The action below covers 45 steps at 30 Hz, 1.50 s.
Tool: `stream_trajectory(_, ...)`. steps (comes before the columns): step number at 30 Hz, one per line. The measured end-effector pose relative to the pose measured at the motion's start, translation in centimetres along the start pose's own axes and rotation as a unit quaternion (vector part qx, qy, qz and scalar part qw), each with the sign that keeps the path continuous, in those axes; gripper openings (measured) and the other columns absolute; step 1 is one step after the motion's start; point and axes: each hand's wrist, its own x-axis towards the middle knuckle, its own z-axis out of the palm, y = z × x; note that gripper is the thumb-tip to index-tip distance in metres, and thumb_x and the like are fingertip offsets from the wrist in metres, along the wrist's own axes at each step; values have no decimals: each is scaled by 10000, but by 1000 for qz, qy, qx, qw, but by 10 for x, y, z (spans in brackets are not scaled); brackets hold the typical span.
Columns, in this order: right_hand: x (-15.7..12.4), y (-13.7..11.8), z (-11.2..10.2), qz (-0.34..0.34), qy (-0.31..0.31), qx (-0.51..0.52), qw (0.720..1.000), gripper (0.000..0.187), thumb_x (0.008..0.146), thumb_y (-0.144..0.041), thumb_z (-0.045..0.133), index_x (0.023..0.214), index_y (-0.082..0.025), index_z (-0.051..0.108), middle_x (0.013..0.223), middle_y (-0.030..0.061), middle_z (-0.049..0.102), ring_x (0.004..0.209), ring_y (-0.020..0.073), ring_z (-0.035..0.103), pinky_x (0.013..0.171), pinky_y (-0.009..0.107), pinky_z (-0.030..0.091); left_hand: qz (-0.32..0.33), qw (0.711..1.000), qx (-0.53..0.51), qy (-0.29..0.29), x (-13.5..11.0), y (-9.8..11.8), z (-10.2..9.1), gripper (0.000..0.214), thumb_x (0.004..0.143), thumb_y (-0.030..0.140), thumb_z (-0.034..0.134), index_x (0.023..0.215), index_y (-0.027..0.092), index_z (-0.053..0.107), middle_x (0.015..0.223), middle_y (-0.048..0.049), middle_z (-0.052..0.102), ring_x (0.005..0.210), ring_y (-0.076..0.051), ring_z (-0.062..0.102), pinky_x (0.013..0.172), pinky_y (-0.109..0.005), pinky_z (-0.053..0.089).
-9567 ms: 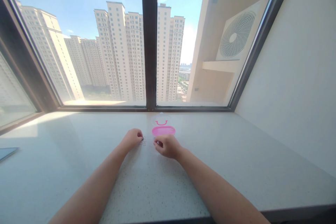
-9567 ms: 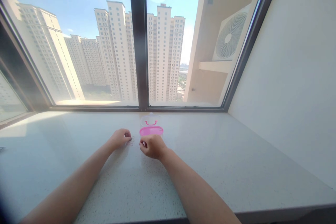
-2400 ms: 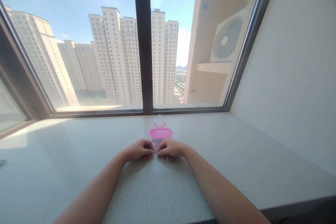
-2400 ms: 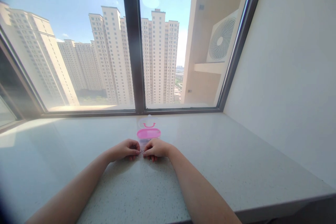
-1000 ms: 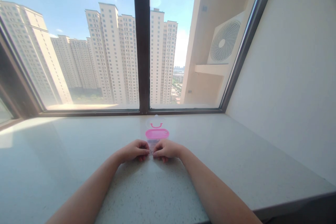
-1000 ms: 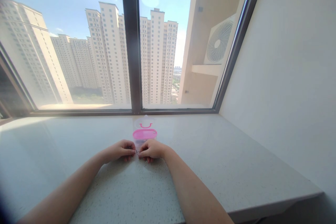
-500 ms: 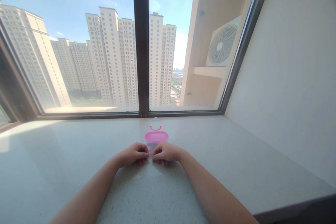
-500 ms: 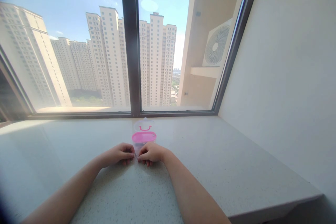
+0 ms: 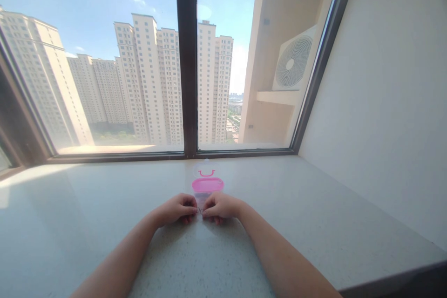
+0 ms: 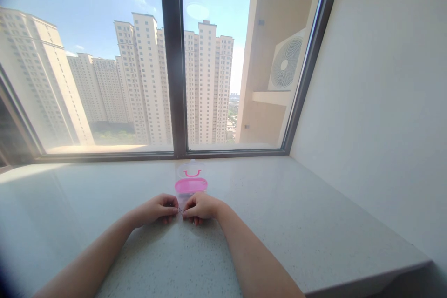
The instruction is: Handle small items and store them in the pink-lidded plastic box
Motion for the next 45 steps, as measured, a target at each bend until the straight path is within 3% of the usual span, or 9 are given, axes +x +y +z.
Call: stream_trajectory(45, 0, -2, 2, 3, 3, 12, 1000, 128, 713, -219, 596, 766, -120, 657, 583, -22, 563, 433, 76, 527, 405, 163, 395, 3, 1000, -16, 11, 0, -2, 1, 302, 658, 424, 640, 730, 148, 541, 593, 35, 534, 551, -127, 534, 517, -249, 421)
